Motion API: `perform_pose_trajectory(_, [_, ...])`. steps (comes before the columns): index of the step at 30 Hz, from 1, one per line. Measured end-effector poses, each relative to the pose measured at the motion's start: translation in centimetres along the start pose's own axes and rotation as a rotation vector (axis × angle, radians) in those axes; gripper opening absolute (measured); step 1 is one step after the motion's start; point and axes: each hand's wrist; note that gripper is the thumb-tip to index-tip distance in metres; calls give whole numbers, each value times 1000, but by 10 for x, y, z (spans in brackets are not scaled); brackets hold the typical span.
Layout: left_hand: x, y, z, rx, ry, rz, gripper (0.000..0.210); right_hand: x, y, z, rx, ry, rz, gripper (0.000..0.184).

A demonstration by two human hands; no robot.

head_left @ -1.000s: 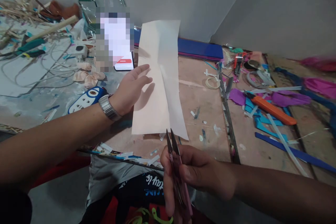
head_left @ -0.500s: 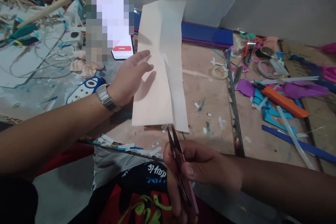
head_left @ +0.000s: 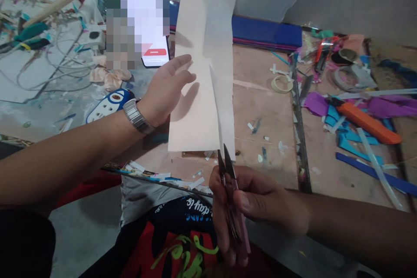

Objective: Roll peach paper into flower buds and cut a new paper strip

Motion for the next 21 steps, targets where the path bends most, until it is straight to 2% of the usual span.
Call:
perform_pose_trajectory(8, [3,-3,-3,-11,-10,-83,43,-3,1,-5,8,-27,70,39])
perform_pose_trajectory(18, [23,4,-2,-45,-61,-267,31,-9,-11,-7,-20,-221,223,36])
perform_pose_trajectory(21, [28,4,-6,-123,-32,-320,34,-14,-12,-8,30,-265,261,29])
Point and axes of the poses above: each hand's wrist, its own x-axis away from the middle knuckle, its own y-axis out of the palm, z = x × y, and after that the axes turned 1 degree about z, right-handed
